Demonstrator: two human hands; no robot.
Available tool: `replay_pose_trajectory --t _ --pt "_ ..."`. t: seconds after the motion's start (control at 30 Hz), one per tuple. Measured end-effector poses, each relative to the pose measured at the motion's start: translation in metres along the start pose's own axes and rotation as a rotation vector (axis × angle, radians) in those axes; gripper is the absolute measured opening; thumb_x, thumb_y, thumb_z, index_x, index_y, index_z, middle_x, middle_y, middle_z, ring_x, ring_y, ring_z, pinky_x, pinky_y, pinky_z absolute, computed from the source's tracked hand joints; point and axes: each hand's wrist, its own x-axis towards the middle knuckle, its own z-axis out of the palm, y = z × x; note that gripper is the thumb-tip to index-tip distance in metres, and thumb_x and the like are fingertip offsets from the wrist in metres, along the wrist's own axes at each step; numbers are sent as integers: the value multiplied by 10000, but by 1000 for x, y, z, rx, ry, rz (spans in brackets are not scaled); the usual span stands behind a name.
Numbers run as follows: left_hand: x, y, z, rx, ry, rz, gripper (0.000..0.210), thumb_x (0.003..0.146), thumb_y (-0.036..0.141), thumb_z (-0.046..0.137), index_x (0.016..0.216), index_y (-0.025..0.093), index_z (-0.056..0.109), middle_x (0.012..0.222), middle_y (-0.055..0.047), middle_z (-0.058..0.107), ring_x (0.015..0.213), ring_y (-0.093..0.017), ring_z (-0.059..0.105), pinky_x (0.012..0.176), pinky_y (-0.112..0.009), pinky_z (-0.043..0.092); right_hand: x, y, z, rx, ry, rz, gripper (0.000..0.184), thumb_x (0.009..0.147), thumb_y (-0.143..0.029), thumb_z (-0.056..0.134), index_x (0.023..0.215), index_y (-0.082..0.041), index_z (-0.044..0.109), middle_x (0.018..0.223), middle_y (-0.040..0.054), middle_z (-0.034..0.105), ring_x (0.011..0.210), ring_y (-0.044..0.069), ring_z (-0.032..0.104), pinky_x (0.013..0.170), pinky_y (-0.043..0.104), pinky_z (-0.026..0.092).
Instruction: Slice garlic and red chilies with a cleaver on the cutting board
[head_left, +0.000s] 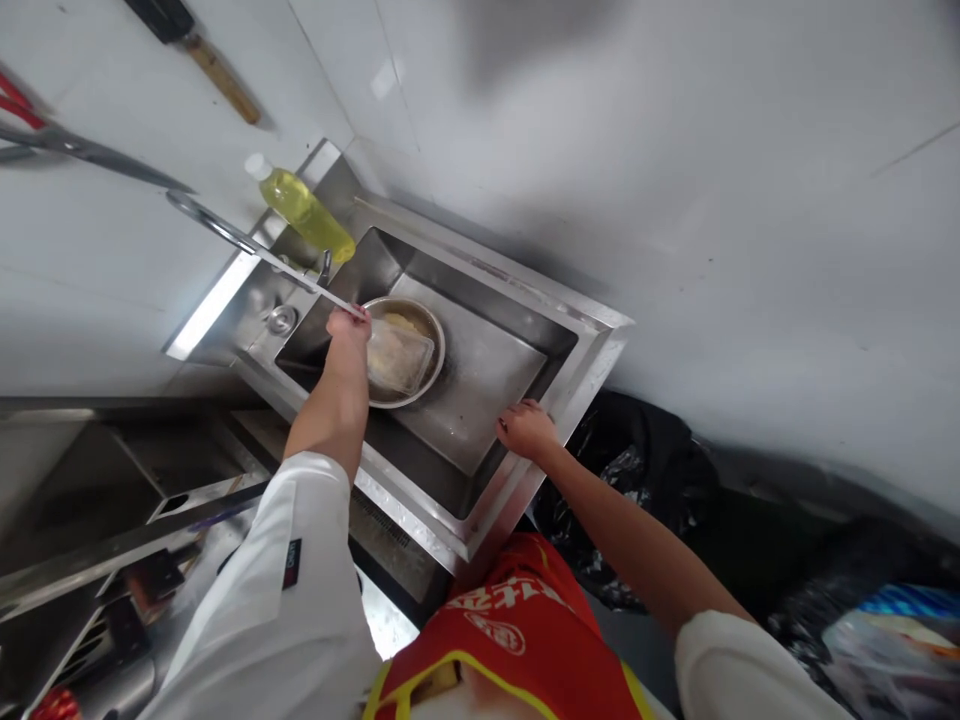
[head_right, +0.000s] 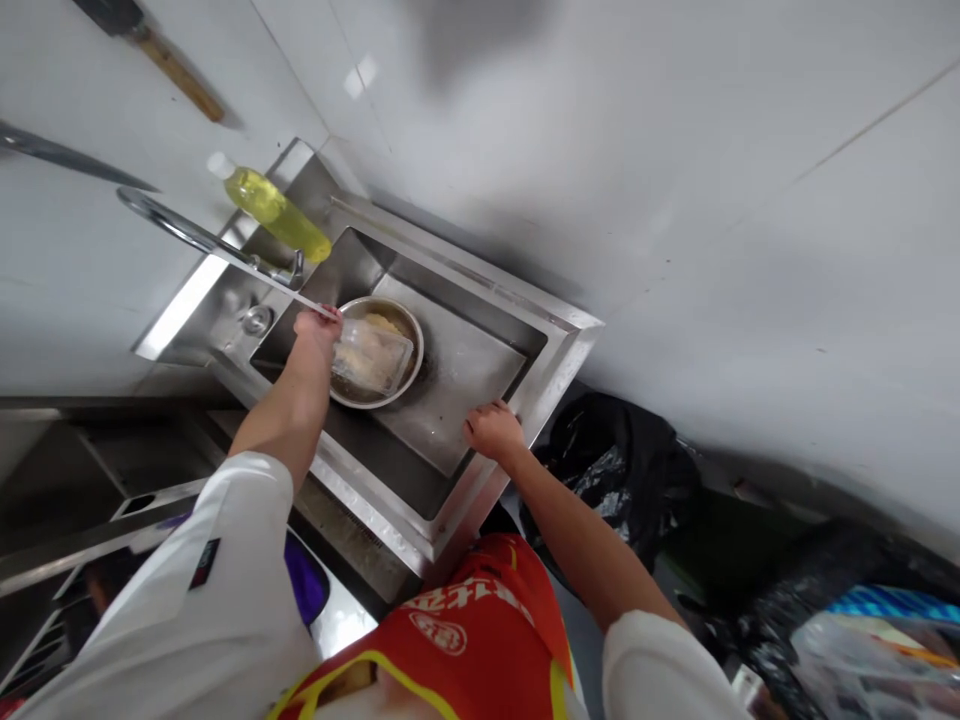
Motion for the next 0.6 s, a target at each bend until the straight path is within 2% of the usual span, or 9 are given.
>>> replay_pose_trajectory --t 0.27,0.37,0.5,0.6 --pt "21 -15 8 -5 24 -30 301 993 192 288 733 200 439 596 20 470 455 -84 456 474 -202 386 0 0 -2 -4 -24 -3 352 998 -310 429 904 -156 731 938 107 762 913 221 684 959 360 368" --pt "21 -20 10 12 24 -28 309 1005 199 296 719 204 413 591 23 441 463 -82 438 476 -203 373 0 0 -3 -2 -33 3 346 997 -305 431 910 -156 731 942 107 762 921 219 682 964 354 365" --pt "18 -17 12 56 12 -18 353 1021 151 219 721 205 396 596 29 402 471 -65 424 510 -188 401 0 0 -2 -7 -48 16 357 1001 -317 430 922 -150 735 945 118 763 927 222 681 977 355 364" --pt "10 -15 6 130 -15 -7 284 989 120 304 742 197 420 605 31 428 485 -71 465 519 -182 433 0 0 -1 -12 -51 20 361 1004 -322 426 940 -146 735 973 122 764 942 225 682 978 353 369"
